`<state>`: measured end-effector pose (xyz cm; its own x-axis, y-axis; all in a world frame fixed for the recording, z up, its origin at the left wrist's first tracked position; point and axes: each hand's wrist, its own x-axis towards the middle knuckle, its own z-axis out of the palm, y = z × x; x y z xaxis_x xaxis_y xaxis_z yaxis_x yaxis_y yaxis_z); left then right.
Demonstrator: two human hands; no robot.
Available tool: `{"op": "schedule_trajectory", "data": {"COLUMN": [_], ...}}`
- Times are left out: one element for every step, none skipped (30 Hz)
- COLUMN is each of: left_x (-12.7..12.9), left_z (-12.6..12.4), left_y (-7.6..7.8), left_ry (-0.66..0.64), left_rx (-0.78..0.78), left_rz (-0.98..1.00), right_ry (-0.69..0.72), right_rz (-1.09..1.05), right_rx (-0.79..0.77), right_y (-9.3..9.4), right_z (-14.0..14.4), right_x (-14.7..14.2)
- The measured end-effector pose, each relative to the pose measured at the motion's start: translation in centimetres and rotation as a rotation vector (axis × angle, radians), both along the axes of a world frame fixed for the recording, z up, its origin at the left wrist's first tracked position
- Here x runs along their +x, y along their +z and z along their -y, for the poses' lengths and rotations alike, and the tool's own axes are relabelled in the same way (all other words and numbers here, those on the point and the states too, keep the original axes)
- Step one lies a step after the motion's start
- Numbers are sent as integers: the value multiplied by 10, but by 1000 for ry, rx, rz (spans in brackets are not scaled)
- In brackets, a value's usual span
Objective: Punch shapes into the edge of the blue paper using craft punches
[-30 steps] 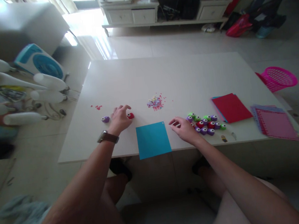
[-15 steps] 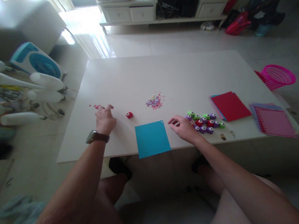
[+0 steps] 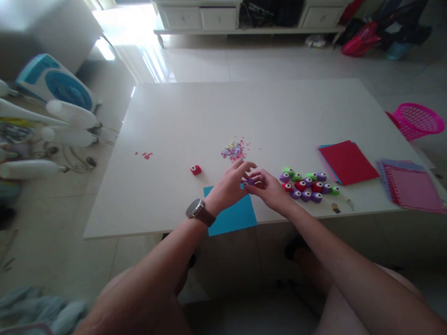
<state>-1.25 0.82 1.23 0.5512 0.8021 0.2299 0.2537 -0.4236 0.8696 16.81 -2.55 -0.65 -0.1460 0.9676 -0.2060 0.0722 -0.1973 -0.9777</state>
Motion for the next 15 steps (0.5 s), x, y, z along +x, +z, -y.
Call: {"op": "schedule_trajectory", "data": {"left_x": [0,-1,-3,-6,-10,-13,-17,-20,-23,-25,-26,-27,-28,-28,-29], "left_z": [0,0,0,-1,-1,-1,-1,-1,0,0,1,2,2,2,2], "left_y": [-1,-2,-2,-4,-5,-6,-7,-9,-9,-10,-10,-10,-9,-8,-7], "left_ry": [-14,-27,-26,-4,39,91,143,184,207,213,210,204,198,192,187], "left_rx": [-4,-4,1,9,11,4,-14,-40,-68,-94,-114,-130,-145,-164,-184], "left_rz": [-9,-33,-78,-143,-229,-328,-428,-521,-596,-652,-690,-714,-729,-740,-747], "right_ry": [-11,-25,-44,-65,-86,-104,-119,-132,-145,-159,-172,-185,-196,-203,-205], "right_rz": [6,17,30,44,58,70,75,74,67,56,41,25,9,-5,-14], "right_rx": [-14,-29,-44,-55,-64,-73,-83,-92,-99,-107,-114,-120,-127,-135,-145], "right_y": [-1,-1,-1,-1,0,1,2,3,4,4,5,6,7,8,8], "right_z": [0,-1,-1,-1,-1,-1,-1,0,0,1,1,2,3,3,3], "right_x": [2,4,6,8,11,13,15,17,18,19,20,20,21,21,21]}}
